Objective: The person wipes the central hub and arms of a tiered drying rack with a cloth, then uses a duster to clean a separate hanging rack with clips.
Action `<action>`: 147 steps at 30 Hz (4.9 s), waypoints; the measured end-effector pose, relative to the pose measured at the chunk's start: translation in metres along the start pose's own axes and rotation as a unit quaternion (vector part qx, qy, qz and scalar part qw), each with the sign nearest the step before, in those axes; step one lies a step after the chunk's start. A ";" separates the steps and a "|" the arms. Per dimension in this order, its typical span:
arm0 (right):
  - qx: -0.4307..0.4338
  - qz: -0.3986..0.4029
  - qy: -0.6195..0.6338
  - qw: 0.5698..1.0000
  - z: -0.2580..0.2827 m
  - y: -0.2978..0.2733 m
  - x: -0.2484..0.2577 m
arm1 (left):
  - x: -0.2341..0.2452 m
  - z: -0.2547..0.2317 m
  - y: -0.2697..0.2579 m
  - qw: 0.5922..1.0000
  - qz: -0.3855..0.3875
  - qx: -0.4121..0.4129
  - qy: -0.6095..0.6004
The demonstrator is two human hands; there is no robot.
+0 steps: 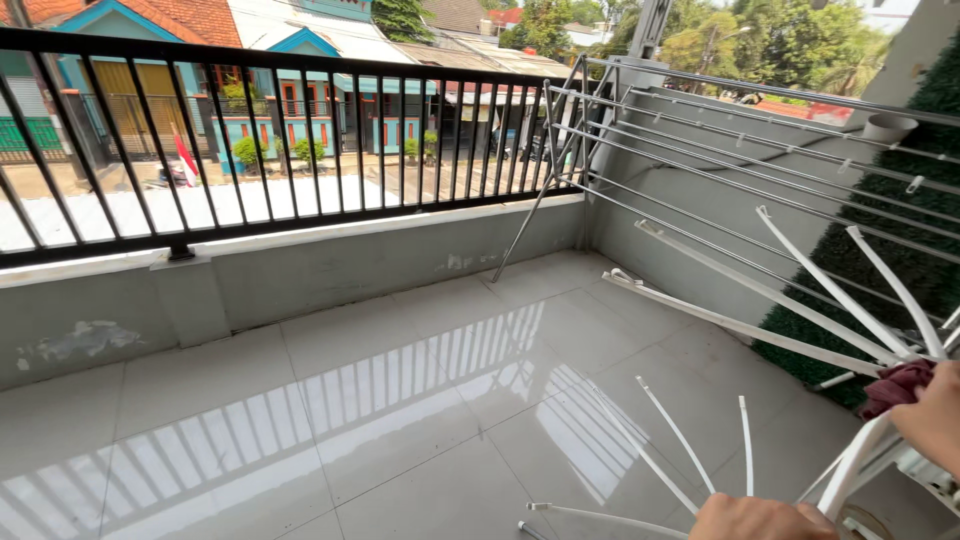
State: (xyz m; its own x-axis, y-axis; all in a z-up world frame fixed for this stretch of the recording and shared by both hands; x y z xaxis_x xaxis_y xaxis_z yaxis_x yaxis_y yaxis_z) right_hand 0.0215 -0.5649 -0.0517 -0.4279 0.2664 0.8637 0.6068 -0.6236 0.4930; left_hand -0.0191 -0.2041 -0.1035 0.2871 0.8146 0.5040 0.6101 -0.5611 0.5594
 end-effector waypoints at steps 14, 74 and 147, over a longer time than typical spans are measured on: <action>-0.068 -0.021 -0.152 0.986 0.004 -0.012 0.042 | 0.044 -0.014 0.006 0.953 0.265 -0.135 0.060; -0.099 -0.142 0.966 0.191 0.172 -0.144 0.068 | 0.229 -0.016 -0.008 0.973 0.106 -0.133 0.157; -0.090 0.043 0.987 0.126 0.118 -0.156 0.054 | 0.188 -0.140 -0.106 0.978 0.080 -0.065 0.180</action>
State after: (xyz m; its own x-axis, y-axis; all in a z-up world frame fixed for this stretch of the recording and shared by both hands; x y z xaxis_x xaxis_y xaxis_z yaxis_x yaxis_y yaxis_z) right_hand -0.0169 -0.3667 -0.0697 0.1338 -0.3389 -0.9313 0.7175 -0.6151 0.3269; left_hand -0.1333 -0.0119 0.0245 0.0777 0.6226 0.7787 0.4720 -0.7110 0.5213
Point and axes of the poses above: each hand's wrist, its own y-axis towards the middle knuckle, its own x-axis out of the back of the hand, z = x × y, the point moved 6 cm from there along y, towards the middle knuckle, and after that the axes turned 1 degree about x, right-handed, at the moved point
